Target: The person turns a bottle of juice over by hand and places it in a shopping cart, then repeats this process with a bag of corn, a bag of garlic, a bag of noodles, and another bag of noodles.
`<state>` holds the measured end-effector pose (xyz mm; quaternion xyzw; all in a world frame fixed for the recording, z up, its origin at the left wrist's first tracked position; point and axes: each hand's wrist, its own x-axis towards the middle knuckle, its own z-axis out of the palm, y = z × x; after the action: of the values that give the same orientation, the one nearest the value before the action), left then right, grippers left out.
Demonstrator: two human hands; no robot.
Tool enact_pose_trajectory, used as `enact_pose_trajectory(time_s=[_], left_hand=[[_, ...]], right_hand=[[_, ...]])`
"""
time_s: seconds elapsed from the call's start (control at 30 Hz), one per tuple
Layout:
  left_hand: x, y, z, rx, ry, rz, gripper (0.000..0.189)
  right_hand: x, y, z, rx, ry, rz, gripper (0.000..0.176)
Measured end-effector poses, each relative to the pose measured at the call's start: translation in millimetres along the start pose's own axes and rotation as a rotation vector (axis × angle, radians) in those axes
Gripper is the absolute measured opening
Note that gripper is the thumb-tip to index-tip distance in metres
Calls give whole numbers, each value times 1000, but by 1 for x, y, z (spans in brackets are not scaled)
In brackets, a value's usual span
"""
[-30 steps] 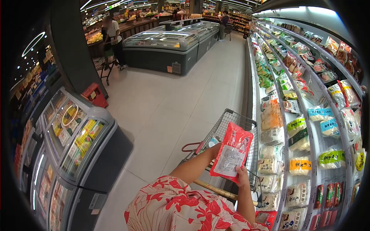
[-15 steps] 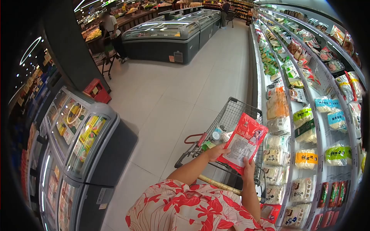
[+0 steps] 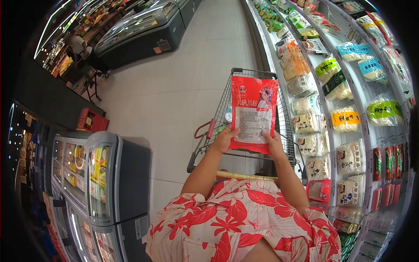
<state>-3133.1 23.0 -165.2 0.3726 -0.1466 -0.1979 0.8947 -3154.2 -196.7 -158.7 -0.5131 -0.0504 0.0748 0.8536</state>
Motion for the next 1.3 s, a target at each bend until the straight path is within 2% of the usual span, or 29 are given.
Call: enact_pose_trajectory(time_s=[0.33, 0.8, 0.9, 1.3], left_hand=[[-5, 22, 13, -31, -17, 12, 39], [-39, 64, 62, 75, -96, 197, 45], [-45, 65, 68, 99, -42, 204, 46], [-55, 68, 81, 96, -75, 199, 44]], right_hand=[[9, -13, 16, 28, 1, -49, 32], [-20, -56, 54, -13, -129, -133, 30], [-25, -59, 56, -45, -136, -144, 30], [-45, -72, 69, -41, -143, -187, 33]])
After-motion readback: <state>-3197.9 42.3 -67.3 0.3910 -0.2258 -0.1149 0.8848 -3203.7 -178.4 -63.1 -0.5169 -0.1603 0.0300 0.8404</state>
